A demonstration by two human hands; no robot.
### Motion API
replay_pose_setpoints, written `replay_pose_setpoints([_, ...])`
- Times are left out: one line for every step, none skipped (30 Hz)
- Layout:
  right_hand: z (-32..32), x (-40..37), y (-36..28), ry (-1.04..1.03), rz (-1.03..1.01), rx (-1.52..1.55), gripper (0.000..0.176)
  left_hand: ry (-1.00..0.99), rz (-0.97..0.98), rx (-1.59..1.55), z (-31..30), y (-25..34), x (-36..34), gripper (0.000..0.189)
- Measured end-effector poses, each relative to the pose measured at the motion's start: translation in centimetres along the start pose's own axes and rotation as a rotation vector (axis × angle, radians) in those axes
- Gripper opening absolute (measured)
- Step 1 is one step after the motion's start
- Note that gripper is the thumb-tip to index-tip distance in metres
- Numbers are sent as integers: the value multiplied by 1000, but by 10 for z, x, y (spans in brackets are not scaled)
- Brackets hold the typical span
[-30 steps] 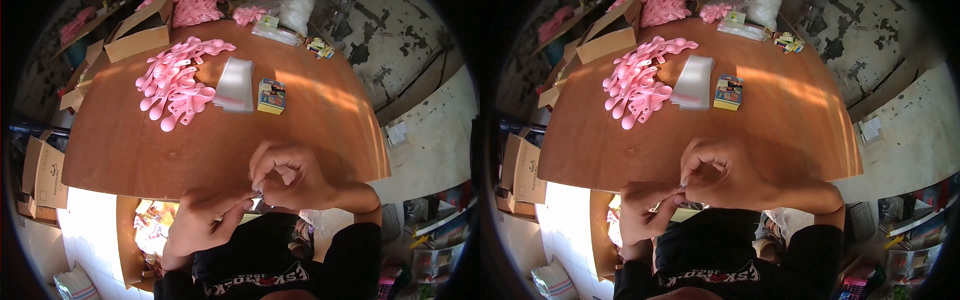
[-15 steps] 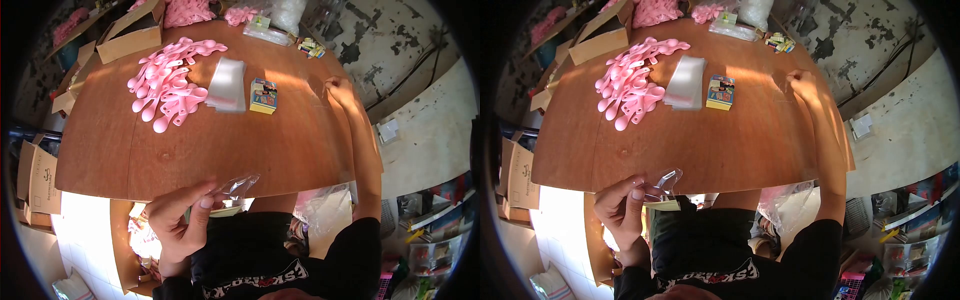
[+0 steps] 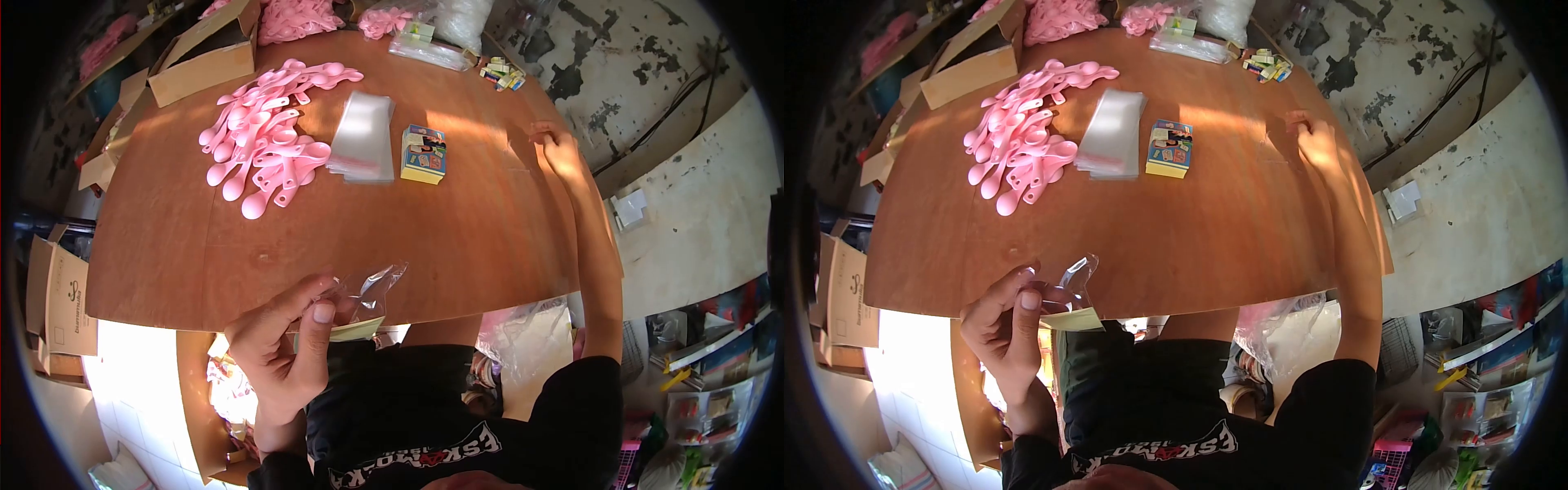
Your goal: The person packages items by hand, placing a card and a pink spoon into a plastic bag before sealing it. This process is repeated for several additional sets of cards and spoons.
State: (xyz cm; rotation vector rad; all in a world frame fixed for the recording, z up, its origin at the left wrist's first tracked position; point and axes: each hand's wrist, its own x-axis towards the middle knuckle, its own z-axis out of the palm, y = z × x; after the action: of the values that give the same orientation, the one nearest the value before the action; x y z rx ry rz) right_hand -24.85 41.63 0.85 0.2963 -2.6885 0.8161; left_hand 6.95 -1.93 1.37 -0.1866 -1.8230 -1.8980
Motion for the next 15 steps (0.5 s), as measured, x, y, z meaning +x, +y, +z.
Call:
replay_pose_setpoints([-3, -4, -20, 63, 6, 64, 27, -1, -1, -2, 2, -1, 2, 16])
replay_pose_setpoints([-6, -6, -36, 124, 14, 128, 27, -4, 14, -4, 3, -1, 4, 16])
replay_pose_setpoints([-8, -8, -44, 124, 22, 176, 27, -8, 26, -3, 4, -1, 5, 16])
replay_pose_setpoints([-11, -9, -48, 120, 26, 178, 27, -9, 21, 0, 5, 0, 5, 16])
replay_pose_setpoints([-15, -9, -53, 83, -36, 257, 28, -18, 19, -2, 7, 1, 6, 16])
replay_pose_setpoints([-21, -5, -61, 49, -104, 336, 28, -26, 24, -6, 9, 1, 8, 16])
replay_pose_setpoints([-29, -5, -72, 3, -67, 501, 27, -26, 28, -5, 10, 1, 9, 16])
replay_pose_setpoints([-37, -5, -80, 4, -67, 503, 27, -36, 41, 15, 10, 0, 8, 16])
replay_pose_setpoints([-44, -4, -85, -37, -28, 732, 25, -46, 55, 36, 10, 0, 8, 16])
replay_pose_setpoints([-49, -3, -87, -80, 12, 960, 24, -47, 57, 39, 10, 1, 8, 16])
replay_pose_setpoints([-50, 0, -74, -196, -72, 1232, 22, -50, 46, 36, 10, 2, 8, 16])
replay_pose_setpoints([-45, 9, -61, -199, -75, 1234, 22, -51, 34, 33, 10, 3, 7, 16])
replay_pose_setpoints([-35, 17, -45, -241, 235, 853, 22, -50, 31, 34, 11, 4, 5, 16])
replay_pose_setpoints([-27, 17, -27, -270, 527, 456, 23, -53, 31, 32, 12, 5, 4, 15])
replay_pose_setpoints([-23, 10, -13, -269, 318, -153, 20, -51, 42, 30, 11, 6, 5, 15])
